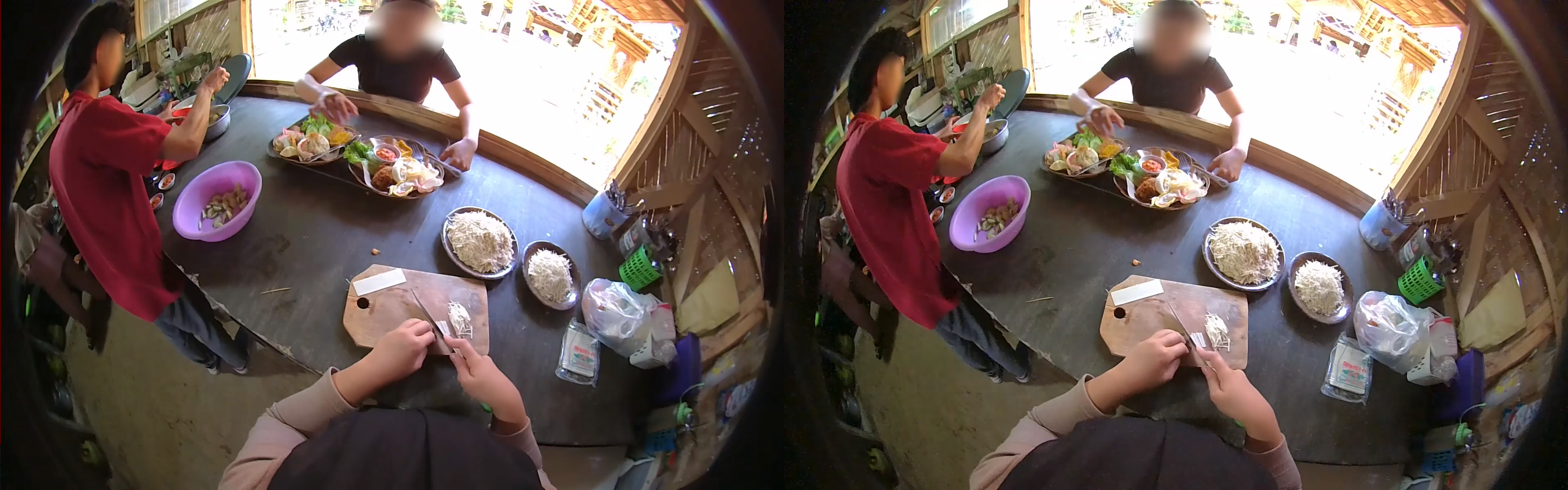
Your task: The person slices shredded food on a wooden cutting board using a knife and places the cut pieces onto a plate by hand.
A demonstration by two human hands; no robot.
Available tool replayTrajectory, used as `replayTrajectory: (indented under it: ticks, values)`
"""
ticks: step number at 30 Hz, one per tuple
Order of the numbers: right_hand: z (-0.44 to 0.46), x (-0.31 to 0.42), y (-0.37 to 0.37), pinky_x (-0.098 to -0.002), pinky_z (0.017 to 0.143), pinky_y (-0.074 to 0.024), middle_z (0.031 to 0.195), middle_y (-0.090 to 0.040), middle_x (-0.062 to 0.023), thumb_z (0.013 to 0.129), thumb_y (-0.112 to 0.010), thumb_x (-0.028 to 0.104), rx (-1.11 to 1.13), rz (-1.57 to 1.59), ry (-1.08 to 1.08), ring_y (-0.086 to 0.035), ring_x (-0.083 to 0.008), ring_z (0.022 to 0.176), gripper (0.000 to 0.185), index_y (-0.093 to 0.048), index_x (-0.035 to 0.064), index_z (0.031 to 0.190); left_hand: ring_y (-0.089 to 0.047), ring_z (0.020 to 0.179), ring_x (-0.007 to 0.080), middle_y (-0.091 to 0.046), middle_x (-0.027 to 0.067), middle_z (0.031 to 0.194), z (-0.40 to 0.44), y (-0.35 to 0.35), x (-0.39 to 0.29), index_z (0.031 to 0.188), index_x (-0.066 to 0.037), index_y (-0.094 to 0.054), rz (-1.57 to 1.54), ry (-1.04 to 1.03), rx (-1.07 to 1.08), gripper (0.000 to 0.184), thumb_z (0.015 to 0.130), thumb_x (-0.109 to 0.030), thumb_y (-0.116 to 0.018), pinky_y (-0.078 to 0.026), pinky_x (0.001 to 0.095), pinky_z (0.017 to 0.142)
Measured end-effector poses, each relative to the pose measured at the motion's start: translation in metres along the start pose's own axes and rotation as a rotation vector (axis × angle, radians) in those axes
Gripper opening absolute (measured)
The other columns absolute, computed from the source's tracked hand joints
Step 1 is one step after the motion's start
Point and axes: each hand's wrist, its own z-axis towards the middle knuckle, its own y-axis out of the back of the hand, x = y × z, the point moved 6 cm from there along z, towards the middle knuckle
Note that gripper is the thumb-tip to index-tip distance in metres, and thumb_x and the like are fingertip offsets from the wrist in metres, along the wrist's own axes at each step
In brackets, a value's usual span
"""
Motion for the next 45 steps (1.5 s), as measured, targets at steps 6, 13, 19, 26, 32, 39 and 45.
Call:
replayTrajectory:
  ticks: [6,13,19,26,32,39,45]
  values:
    - [-0.001,0.005,0.004,-0.0438,0.067,-0.0504,0.078,-0.063,-0.0259,0.102,-0.049,0.015,-0.02,0.048,-0.011,-0.064,-0.0393,0.074,0.034,-0.05,0.0124,0.136,-0.06,0.107,0.0321,-0.063,0.0124,0.108,-0.002,0.0,-0.001,0.096,0.0,-0.066,-0.01,0.007,-0.017,0.018,0.078,-0.002,-0.063,-0.052,0.039,0.091]
    - [0.003,-0.005,-0.001,-0.046,0.074,-0.0518,0.088,-0.065,-0.0304,0.102,-0.048,0.015,-0.001,0.094,-0.145,-0.066,-0.0471,0.087,0.032,-0.051,0.012,0.135,-0.06,0.107,0.0318,-0.064,0.0118,0.108,0.001,0.001,-0.001,0.095,0.001,-0.067,-0.04,0.018,-0.026,0.016,0.08,-0.002,-0.063,-0.052,0.0388,0.09]
    - [-0.006,-0.001,-0.002,-0.046,0.075,-0.0513,0.091,-0.065,-0.0307,0.102,-0.049,0.014,-0.004,0.106,-0.142,-0.066,-0.0469,0.089,0.032,-0.051,0.0105,0.134,-0.06,0.106,0.0328,-0.064,0.0127,0.107,0.001,-0.004,0.005,0.094,0.001,-0.066,-0.055,-0.017,-0.068,0.015,0.08,-0.002,-0.063,-0.053,0.0382,0.09]
    - [-0.001,0.001,-0.005,-0.0465,0.076,-0.0515,0.091,-0.065,-0.0312,0.102,-0.049,0.012,-0.014,0.092,-0.128,-0.066,-0.0462,0.09,0.032,-0.051,0.0083,0.133,-0.06,0.108,0.0211,-0.066,0.0051,0.107,-0.001,0.006,-0.013,0.094,-0.009,-0.069,0.319,0.063,-0.015,0.013,0.082,-0.013,-0.067,-0.041,0.0395,0.09]
    - [-0.003,0.011,-0.003,-0.047,0.067,-0.0504,0.083,-0.066,-0.0273,0.101,-0.048,0.01,-0.096,0.047,0.073,-0.066,-0.0453,0.073,0.034,-0.05,0.0087,0.135,-0.059,0.107,0.0183,-0.066,0.0031,0.107,-0.005,-0.006,-0.013,0.095,-0.007,-0.068,0.431,-0.007,0.047,0.017,0.08,-0.014,-0.063,-0.042,0.0376,0.088]
    - [-0.005,0.005,-0.012,-0.0454,0.069,-0.0521,0.086,-0.066,-0.0291,0.101,-0.049,0.011,-0.057,-0.011,0.044,-0.067,-0.0452,0.078,0.037,-0.049,0.0094,0.137,-0.063,0.101,0.0222,-0.066,0.0062,0.109,-0.005,-0.006,-0.013,0.099,-0.002,-0.066,0.366,-0.005,0.108,0.023,0.078,-0.01,-0.06,-0.056,0.0305,0.08]
    - [0.0,0.004,0.001,-0.0442,0.069,-0.0523,0.083,-0.066,-0.0283,0.103,-0.048,0.016,0.018,0.005,-0.067,-0.066,-0.0444,0.077,0.035,-0.05,0.0122,0.137,-0.063,0.104,0.0218,-0.065,0.0045,0.114,-0.009,-0.005,-0.011,0.101,-0.005,-0.066,0.37,-0.024,0.043,0.023,0.079,-0.011,-0.06,-0.057,0.0303,0.078]
